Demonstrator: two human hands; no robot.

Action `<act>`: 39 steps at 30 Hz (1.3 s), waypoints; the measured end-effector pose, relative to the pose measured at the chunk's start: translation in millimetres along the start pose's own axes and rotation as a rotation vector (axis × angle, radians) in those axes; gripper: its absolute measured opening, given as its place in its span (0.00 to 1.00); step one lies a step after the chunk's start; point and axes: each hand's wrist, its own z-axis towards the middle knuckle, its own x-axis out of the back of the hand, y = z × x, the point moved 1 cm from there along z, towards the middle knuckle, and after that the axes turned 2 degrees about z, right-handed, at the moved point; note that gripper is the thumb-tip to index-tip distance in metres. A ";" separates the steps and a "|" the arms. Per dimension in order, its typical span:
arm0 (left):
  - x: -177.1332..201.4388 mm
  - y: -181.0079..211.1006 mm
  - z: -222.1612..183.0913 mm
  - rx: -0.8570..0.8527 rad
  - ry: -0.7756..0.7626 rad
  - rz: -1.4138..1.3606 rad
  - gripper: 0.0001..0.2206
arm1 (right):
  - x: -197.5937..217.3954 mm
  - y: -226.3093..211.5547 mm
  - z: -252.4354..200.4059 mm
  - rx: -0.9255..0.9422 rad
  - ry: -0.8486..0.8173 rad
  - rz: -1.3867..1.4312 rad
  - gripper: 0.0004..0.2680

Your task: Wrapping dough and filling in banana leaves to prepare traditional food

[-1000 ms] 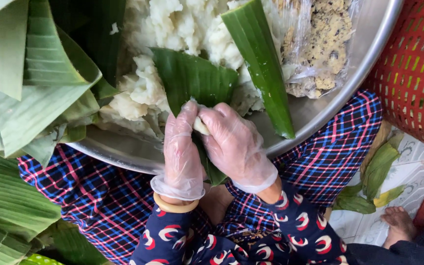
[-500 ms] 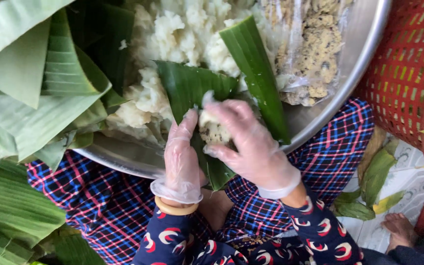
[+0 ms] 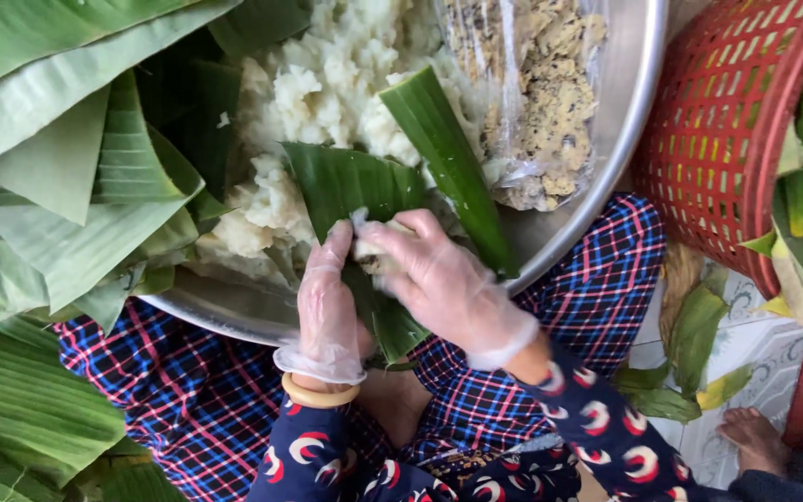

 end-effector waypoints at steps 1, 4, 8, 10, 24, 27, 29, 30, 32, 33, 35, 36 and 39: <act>1.8 -2.7 3.2 -0.005 -0.004 0.001 0.31 | -4.4 13.3 2.2 0.004 0.005 0.000 0.21; 6.1 -3.5 7.4 -0.017 0.000 -0.021 0.37 | -2.1 27.4 4.9 0.151 0.261 0.301 0.11; 2.3 3.3 -0.8 0.038 -0.005 -0.038 0.26 | 12.1 29.9 -10.2 -0.208 0.473 0.997 0.10; -1.4 4.1 -7.6 0.069 -0.012 -0.040 0.22 | 11.2 35.7 -20.8 -0.196 0.556 1.134 0.11; 22.8 75.8 -156.4 -1.068 0.059 0.502 0.19 | 44.5 15.9 -88.8 -0.044 0.782 0.966 0.15; -25.8 84.5 -118.9 -0.016 -0.005 0.271 0.16 | -8.8 -4.9 -54.7 0.081 0.526 0.940 0.11; -8.8 50.0 -99.1 -0.014 -0.386 0.048 0.25 | 8.8 -34.0 -44.2 0.270 0.389 0.560 0.14; -2.6 34.8 -87.6 0.012 -0.752 -0.175 0.34 | 15.9 -49.0 -36.6 0.431 0.235 0.182 0.18; 2.1 33.8 -73.0 0.013 -0.762 -0.231 0.26 | 54.2 -42.0 -34.5 0.355 0.215 0.164 0.15; 5.9 33.1 -65.7 -0.004 -0.757 -0.299 0.19 | 72.7 -38.7 -32.1 0.297 0.177 0.150 0.12; 8.3 31.9 -56.2 -0.027 -0.735 -0.306 0.16 | 110.6 -12.3 -32.4 0.164 0.325 -0.032 0.11; 9.4 32.9 -51.1 -0.054 -0.714 -0.308 0.13 | 130.4 0.5 -31.7 0.033 0.475 -0.212 0.10; 2.3 32.6 -42.2 -0.039 -0.613 -0.298 0.06 | 173.5 14.1 3.8 -0.436 0.372 -0.097 0.12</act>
